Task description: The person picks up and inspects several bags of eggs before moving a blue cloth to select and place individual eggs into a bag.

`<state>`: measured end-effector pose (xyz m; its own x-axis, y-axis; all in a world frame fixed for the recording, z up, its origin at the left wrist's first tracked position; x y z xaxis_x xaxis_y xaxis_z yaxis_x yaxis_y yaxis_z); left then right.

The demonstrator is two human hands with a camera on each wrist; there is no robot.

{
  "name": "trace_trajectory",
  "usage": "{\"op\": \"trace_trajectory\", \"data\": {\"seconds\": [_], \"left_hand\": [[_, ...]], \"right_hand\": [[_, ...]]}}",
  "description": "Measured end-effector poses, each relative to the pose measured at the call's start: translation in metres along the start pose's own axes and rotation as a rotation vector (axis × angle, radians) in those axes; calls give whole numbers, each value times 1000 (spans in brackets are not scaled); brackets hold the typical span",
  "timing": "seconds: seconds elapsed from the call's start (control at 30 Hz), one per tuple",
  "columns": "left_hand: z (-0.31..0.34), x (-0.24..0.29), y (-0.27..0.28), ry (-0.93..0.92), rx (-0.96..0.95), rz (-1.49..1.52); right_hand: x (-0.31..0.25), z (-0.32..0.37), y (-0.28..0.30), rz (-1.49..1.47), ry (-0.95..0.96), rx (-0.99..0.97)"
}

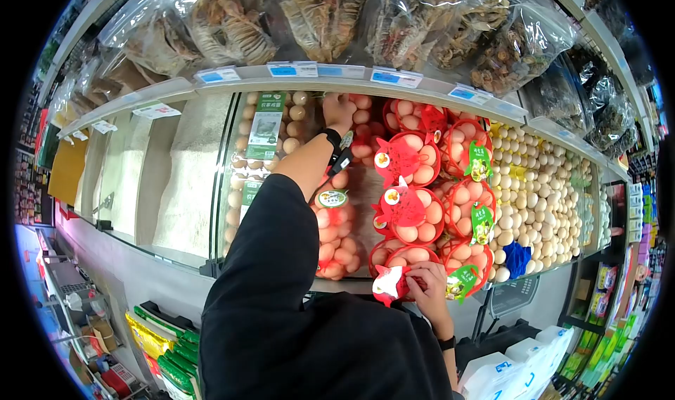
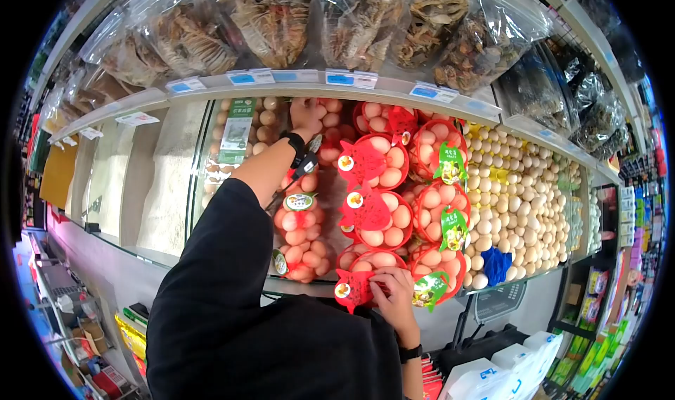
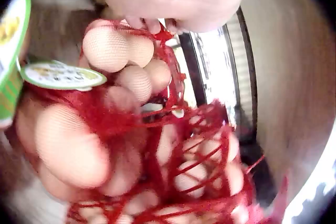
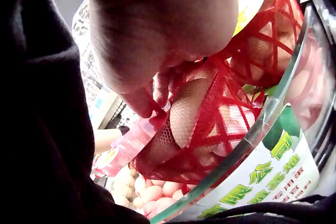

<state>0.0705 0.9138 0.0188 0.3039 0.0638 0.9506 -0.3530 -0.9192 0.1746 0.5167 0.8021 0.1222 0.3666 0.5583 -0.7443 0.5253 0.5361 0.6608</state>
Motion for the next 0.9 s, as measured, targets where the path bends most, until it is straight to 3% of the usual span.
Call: {"op": "trace_trajectory", "data": {"seconds": [0.03,0.1,0.17,0.27,0.37,0.43,0.5,0.53,0.57,0.63,0.7,0.73,0.83,0.9], "left_hand": [[0,2,-2,0,9,-1],[5,-9,-10,439,-8,470],[3,-41,-24,434,-18,486],[5,-55,-35,248,-95,340],[13,-40,-20,88,56,179],[17,-7,-4,64,44,207],[16,18,12,-97,142,166],[25,56,25,361,-2,519],[25,61,29,276,43,520],[12,35,32,180,-8,207],[-3,-7,25,-95,21,46],[2,0,27,69,7,331],[6,22,39,197,-48,367],[3,36,48,-34,35,99]], "right_hand": [[0,0,0,0,0,2],[-2,0,0,2,9,-8],[-4,-2,1,-22,-18,-12],[-1,0,-1,-27,-21,-10],[-5,-1,0,-8,-13,-20],[-4,-1,0,-10,-4,-19],[-1,-4,-1,-15,-1,-18],[0,-2,-1,1,7,-17],[1,2,-1,15,18,-21],[0,14,-2,9,-12,7],[2,1,1,15,43,-17],[3,3,1,-21,5,-19],[-3,1,5,-27,7,-17],[0,1,6,-31,44,-9]]}}
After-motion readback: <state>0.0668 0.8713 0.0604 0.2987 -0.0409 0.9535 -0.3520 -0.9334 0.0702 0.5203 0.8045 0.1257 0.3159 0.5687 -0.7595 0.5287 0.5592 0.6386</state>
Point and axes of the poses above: each hand's wrist, its own z-axis away from the middle knuckle, its own y-axis out of the back of the hand, x = y × z, the point moved 4 cm from there along -z, towards the middle knuckle, and after that the axes turned 2 degrees about -z, right-handed, at the moved point
